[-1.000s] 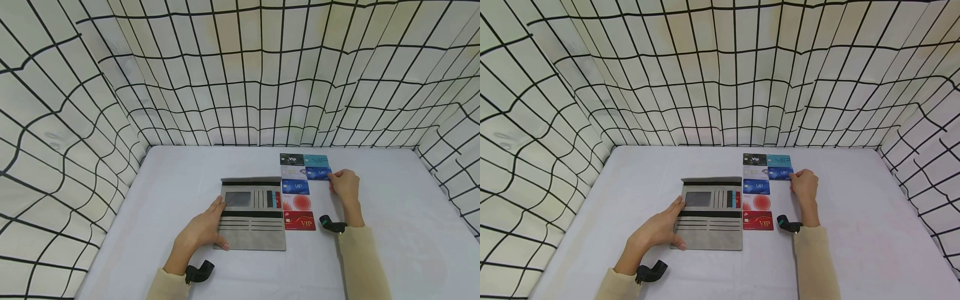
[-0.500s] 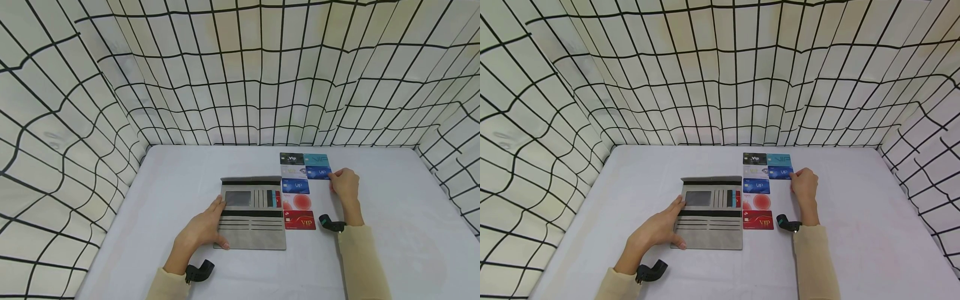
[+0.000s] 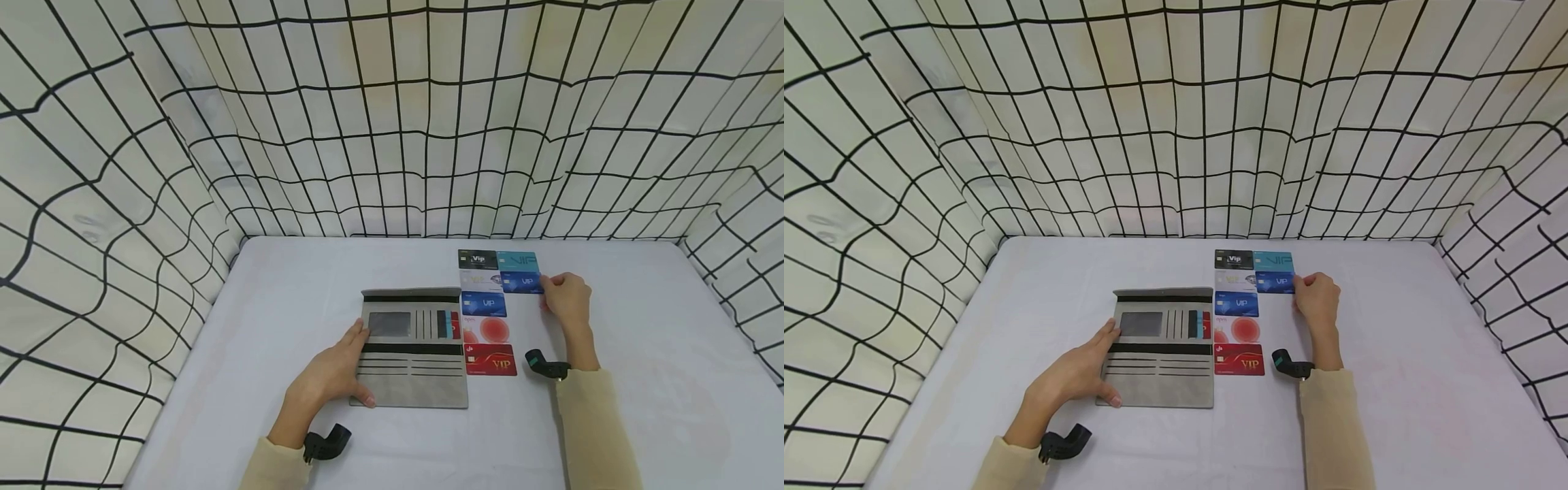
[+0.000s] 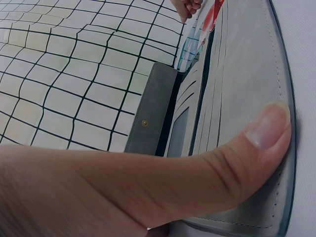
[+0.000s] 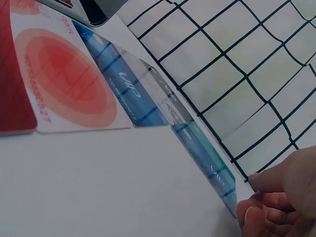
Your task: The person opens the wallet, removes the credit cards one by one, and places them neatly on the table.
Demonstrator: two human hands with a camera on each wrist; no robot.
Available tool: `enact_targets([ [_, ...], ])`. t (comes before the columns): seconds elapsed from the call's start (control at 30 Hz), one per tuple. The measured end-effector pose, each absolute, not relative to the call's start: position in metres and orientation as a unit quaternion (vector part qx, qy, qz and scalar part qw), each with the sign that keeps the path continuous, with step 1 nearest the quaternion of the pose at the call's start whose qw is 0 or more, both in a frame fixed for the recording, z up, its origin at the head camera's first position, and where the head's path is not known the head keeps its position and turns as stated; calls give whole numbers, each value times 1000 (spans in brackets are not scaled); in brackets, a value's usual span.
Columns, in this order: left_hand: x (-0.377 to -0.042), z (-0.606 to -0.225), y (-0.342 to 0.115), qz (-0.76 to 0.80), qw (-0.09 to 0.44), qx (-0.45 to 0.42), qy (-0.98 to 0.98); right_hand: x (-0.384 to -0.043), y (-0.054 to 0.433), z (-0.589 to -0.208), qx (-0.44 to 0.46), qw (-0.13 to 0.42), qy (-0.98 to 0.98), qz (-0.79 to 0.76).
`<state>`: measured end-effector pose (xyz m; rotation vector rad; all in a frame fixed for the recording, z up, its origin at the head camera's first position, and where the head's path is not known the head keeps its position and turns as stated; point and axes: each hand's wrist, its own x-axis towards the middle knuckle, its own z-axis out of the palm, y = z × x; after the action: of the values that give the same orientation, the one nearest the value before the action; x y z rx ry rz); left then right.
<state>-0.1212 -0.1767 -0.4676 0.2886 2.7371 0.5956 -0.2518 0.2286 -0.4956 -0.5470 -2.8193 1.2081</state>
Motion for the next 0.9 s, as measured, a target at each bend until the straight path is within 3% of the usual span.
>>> enact_targets([
  [0.9, -122, -470, -177, 204, 159, 103, 960, -247, 212, -474, -123, 50, -900, 415],
])
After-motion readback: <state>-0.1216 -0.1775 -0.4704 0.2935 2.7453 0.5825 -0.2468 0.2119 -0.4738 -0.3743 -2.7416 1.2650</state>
